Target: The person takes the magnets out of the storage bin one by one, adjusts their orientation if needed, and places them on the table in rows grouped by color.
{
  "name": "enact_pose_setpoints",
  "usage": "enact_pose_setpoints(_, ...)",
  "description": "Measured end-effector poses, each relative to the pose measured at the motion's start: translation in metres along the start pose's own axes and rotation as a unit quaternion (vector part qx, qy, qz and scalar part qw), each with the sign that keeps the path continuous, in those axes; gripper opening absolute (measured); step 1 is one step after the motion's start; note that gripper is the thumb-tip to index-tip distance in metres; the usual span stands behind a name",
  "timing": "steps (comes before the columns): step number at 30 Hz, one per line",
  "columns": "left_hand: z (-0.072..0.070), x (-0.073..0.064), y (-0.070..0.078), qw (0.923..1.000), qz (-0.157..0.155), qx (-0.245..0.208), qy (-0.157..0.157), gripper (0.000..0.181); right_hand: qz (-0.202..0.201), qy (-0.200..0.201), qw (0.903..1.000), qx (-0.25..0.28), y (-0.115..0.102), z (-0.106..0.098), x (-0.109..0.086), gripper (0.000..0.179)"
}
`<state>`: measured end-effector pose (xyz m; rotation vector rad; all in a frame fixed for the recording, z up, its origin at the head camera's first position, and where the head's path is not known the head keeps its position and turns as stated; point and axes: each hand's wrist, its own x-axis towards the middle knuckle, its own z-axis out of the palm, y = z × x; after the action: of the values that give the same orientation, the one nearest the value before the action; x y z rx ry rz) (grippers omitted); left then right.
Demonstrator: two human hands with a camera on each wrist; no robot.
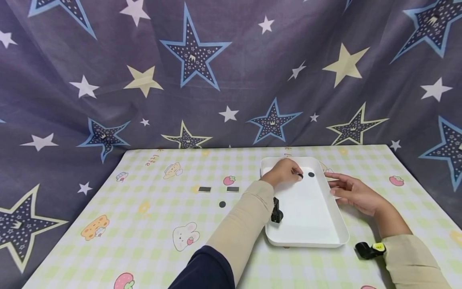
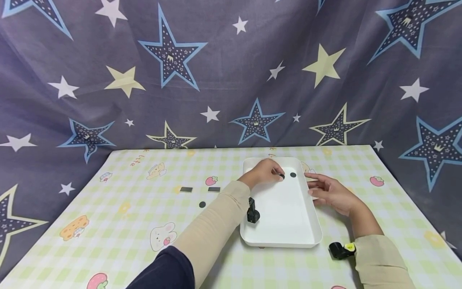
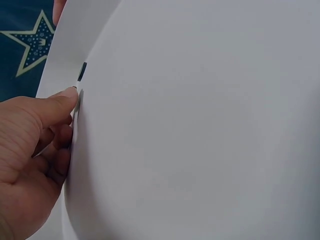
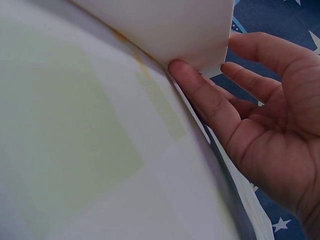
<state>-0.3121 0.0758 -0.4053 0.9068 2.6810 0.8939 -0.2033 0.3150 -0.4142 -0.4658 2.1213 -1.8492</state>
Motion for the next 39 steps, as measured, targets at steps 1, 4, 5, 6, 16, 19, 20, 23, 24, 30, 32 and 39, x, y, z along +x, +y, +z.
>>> enact_pose_setpoints(1,-0.001,-0.001,0.000,1.0000,-0.002,-0.007,-0.001,0.014,0.001,0.000,1.0000,-0.001,0.000,0.000,0.000,0.053)
enact_pose_setpoints(4,-0.004,-0.004,0.001,0.9998,-0.009,-0.019,-0.006,0.015,0.003,0.001,1.0000,-0.006,-0.001,0.001,0.001,0.053)
enact_pose_setpoints(5,-0.005,-0.004,0.001,0.9997,-0.010,-0.020,-0.006,0.015,0.004,0.002,1.0000,-0.008,-0.001,0.001,0.001,0.054)
enact_pose_setpoints(6,-0.006,-0.005,0.001,0.9997,-0.010,-0.021,-0.007,0.015,0.005,0.003,0.9999,-0.009,-0.001,0.001,0.001,0.054)
enact_pose_setpoints(16,-0.019,-0.007,0.008,0.9979,0.050,0.038,-0.015,0.014,0.017,0.010,0.9997,-0.012,0.000,0.000,0.001,0.056)
enact_pose_setpoints(19,-0.024,-0.009,0.010,0.9981,0.043,0.040,-0.020,0.015,0.019,0.010,0.9997,-0.012,0.000,0.000,0.001,0.056)
enact_pose_setpoints(20,-0.026,-0.010,0.011,0.9983,0.037,0.038,-0.022,0.015,0.019,0.010,0.9997,-0.013,0.000,0.000,0.001,0.056)
enact_pose_setpoints(23,-0.031,-0.013,0.013,0.9988,0.029,0.029,-0.026,0.015,0.021,0.012,0.9996,-0.014,-0.001,0.000,0.001,0.057)
enact_pose_setpoints(24,-0.033,-0.015,0.014,0.9990,0.029,0.022,-0.026,0.015,0.022,0.013,0.9996,-0.015,-0.001,0.001,0.001,0.057)
enact_pose_setpoints(30,-0.043,-0.022,0.016,0.9985,0.048,0.005,-0.024,0.015,0.022,0.013,0.9996,-0.014,-0.001,0.001,0.001,0.057)
enact_pose_setpoints(32,-0.045,-0.023,0.015,0.9982,0.055,0.000,-0.022,0.015,0.022,0.012,0.9996,-0.014,0.000,0.001,0.001,0.057)
enact_pose_setpoints(39,-0.051,-0.031,0.014,0.9979,0.060,-0.019,-0.017,0.015,0.029,0.017,0.9994,-0.014,0.000,0.000,0.001,0.058)
